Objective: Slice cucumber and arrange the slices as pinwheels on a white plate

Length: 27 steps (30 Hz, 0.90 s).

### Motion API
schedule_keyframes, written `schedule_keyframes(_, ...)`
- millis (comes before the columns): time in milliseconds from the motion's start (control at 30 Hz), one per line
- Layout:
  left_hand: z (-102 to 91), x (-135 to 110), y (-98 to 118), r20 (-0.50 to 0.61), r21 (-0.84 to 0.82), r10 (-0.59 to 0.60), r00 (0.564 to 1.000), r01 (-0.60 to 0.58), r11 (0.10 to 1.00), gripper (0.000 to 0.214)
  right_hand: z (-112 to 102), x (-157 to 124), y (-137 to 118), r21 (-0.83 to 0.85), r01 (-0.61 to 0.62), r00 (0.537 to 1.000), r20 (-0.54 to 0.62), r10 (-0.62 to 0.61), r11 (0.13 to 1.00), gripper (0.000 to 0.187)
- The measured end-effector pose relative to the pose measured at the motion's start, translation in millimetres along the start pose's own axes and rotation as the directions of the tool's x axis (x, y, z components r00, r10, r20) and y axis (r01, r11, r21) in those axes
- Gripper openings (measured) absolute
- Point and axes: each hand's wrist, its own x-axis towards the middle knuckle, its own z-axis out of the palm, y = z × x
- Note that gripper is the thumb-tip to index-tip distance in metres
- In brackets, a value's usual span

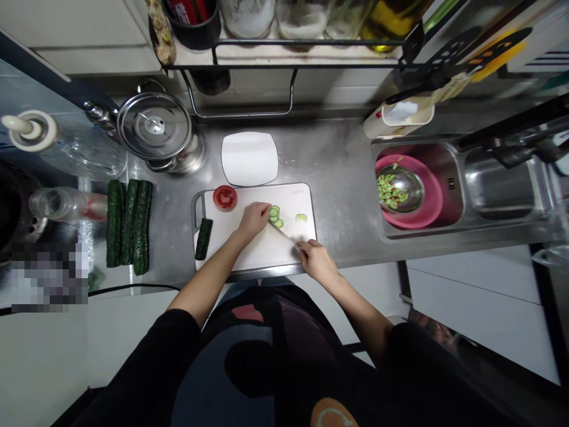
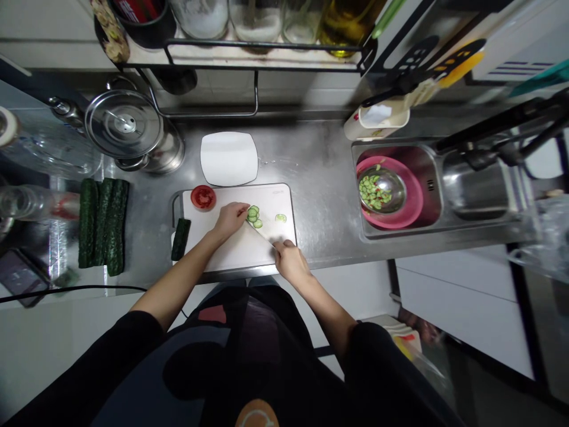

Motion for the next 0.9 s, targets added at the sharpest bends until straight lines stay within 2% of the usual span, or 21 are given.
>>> schedule_keyframes(167,-4.1,13,3,0.109,0.029,-0.019,0.994,0.016,0.999,0.019,2,-2,0,0.013,0.027,1.000,-0.010,-0.026,1.000,0.038)
schedule_keyframes(267,-6.8,17,10,0.120,0.029,-0.048,0.992,0.045,0.999,0.012,4,-3,2,0.022,0.033,0.999,-0.024,-0.033,0.999,0.038)
schedule_keyframes(333,-10.6,15,14,0.115,-0.034,-0.072,0.991,0.076,0.996,0.007,7,-3,3,0.033,0.056,0.998,-0.035,-0.055,0.998,0.038)
schedule_keyframes(433,-22.1,3,10,0.060,-0.169,-0.181,0.982,0.189,0.967,0.005,12,-3,2,0.064,0.085,0.996,-0.027,-0.083,0.994,0.037)
schedule_keyframes(533,-37.1,-17,-7,-0.042,-0.270,-0.339,0.940,0.316,0.910,0.012,16,-3,-4,0.087,0.095,0.995,0.000,-0.095,0.992,0.034)
schedule_keyframes(667,-46.8,-43,-30,-0.009,-0.314,-0.488,0.873,0.461,0.830,0.009,19,0,-17,0.087,0.108,0.993,0.040,-0.112,0.990,0.034)
schedule_keyframes(767,-43.6,-53,-33,0.006,-0.291,-0.510,0.860,0.489,0.822,0.007,19,3,-29,0.066,0.106,0.991,0.072,-0.111,0.992,0.037)
schedule_keyframes(900,-36.0,-59,-26,-0.095,-0.167,-0.431,0.897,0.413,0.895,0.011,14,4,-41,0.022,0.087,0.991,0.100,-0.089,0.996,0.041)
